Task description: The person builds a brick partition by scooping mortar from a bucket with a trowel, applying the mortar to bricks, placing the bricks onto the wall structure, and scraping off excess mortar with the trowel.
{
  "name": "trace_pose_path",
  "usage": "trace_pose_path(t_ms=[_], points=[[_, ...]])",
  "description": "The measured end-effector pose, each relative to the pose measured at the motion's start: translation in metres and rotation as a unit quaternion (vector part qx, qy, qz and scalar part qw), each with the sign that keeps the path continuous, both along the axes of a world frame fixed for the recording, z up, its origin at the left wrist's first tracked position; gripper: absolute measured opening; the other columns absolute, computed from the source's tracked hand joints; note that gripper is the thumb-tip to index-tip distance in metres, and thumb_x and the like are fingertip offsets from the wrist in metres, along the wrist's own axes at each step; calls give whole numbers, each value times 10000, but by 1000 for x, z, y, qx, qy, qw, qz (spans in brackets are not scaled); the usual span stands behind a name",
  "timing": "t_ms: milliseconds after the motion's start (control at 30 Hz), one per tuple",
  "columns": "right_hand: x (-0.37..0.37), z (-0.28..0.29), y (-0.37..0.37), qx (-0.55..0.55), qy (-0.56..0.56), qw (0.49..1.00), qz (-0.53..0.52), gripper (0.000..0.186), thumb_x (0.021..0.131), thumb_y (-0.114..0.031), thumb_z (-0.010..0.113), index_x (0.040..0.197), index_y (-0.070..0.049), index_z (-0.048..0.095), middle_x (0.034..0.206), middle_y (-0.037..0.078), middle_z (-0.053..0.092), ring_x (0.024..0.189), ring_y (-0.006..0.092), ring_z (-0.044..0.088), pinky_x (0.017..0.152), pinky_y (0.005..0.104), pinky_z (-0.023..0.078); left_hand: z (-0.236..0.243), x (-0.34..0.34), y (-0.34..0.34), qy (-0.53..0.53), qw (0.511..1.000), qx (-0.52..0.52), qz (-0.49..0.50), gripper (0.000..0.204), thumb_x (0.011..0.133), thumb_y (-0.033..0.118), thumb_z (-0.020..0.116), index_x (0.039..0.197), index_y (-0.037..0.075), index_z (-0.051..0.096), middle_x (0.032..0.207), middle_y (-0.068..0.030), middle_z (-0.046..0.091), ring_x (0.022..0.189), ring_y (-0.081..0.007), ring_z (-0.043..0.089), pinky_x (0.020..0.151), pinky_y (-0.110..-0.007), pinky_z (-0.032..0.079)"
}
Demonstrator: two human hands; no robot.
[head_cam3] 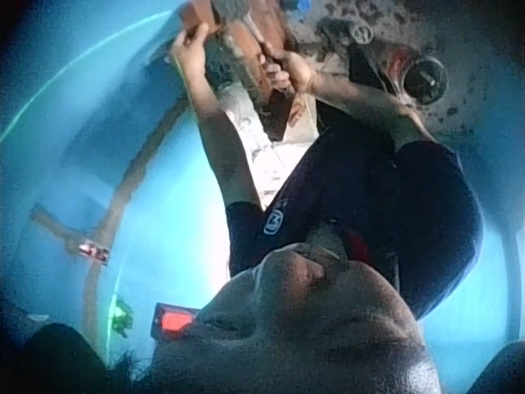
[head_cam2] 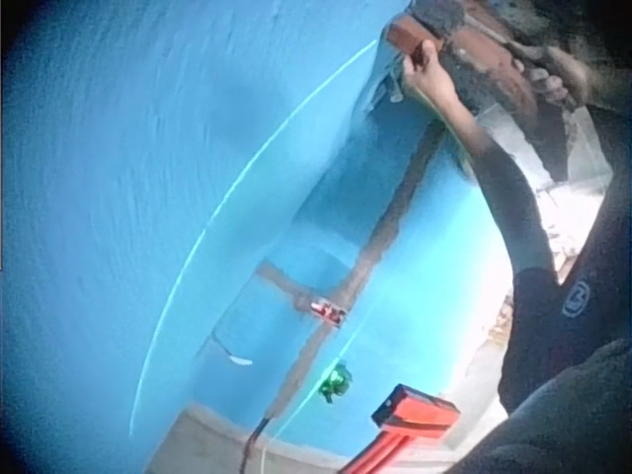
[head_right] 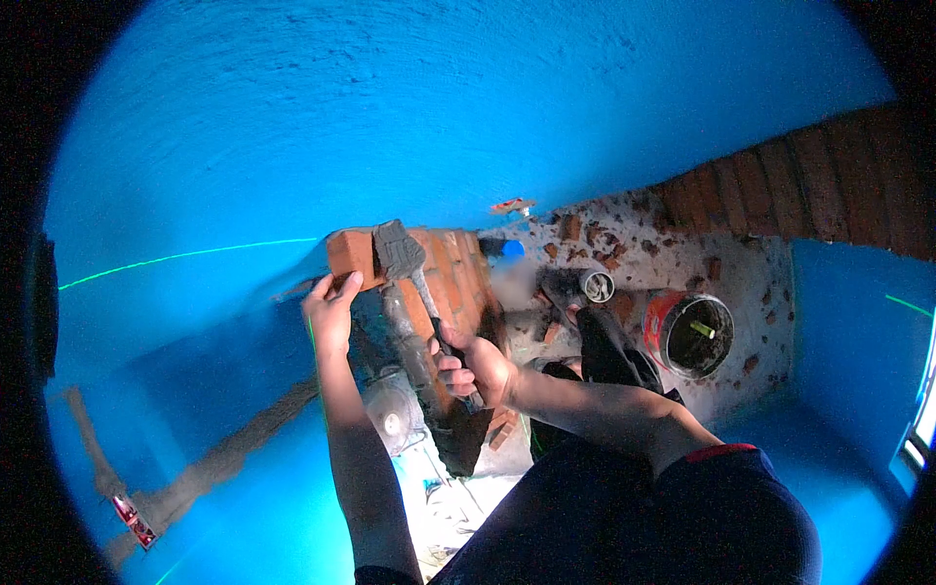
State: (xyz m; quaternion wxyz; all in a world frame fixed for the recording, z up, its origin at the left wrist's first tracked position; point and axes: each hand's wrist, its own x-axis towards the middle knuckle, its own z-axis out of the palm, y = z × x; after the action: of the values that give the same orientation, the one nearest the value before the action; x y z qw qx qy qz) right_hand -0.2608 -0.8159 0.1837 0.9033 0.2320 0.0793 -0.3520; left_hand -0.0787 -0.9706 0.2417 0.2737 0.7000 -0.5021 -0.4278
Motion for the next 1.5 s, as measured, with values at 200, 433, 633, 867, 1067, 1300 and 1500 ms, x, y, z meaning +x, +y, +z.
trace_pose_path(t_ms=[200,433,633,867,1067,1300,1500], points=[[-5,29,-2,-34,-45,998,-13,374,1015,-459,396,994,-112,533,677,-52,383,462,49,318,381,203,240,-4,3,0,5,1000,-11,-1,383,828,142,752,1119,-75,632,1023,-109,698,892,-135,651,787,-269,501],[-26,56,10,-54,-65,996,22,401,991,-511,415,990,-125,524,628,-63,384,425,45,302,354,208,224,-19,13,-2,5,1000,-13,-25,282,819,126,746,1029,-46,670,974,-78,713,862,-123,640,773,-277,486],[-101,88,32,-78,53,983,154,445,985,-550,377,1005,-132,527,631,-28,385,434,80,297,377,242,264,-25,14,24,137,980,-131,53,441,787,308,795,1033,-23,641,1015,-84,692,947,-129,610,813,-326,461],[-122,99,4,-316,520,766,207,333,1012,-384,468,992,-60,544,671,-35,411,552,57,366,516,234,283,-51,1,64,-8,987,-95,130,844,791,501,741,1400,19,411,1299,-211,537,1187,-316,546,982,-440,461],[-93,37,-49,-492,726,425,223,462,993,-437,482,1174,-24,581,713,70,580,596,146,517,539,361,407,-66,-29,58,-52,970,-118,208,803,859,455,665,1426,-19,353,1377,-274,443,1257,-416,463,991,-503,458],[-100,-35,-66,-525,778,305,162,481,977,-448,510,1221,-38,568,749,65,586,615,136,502,546,366,401,-74,-39,55,-54,949,-173,260,586,835,193,727,1295,-78,485,1182,-287,556,1066,-415,588,827,-471,532],[-130,-43,-63,-486,796,237,274,597,956,-546,481,1341,-91,493,1142,129,612,836,227,602,690,458,464,-80,-42,51,-47,897,-302,320,445,810,130,721,1197,-42,585,929,-214,663,788,-362,662,648,-452,518]])
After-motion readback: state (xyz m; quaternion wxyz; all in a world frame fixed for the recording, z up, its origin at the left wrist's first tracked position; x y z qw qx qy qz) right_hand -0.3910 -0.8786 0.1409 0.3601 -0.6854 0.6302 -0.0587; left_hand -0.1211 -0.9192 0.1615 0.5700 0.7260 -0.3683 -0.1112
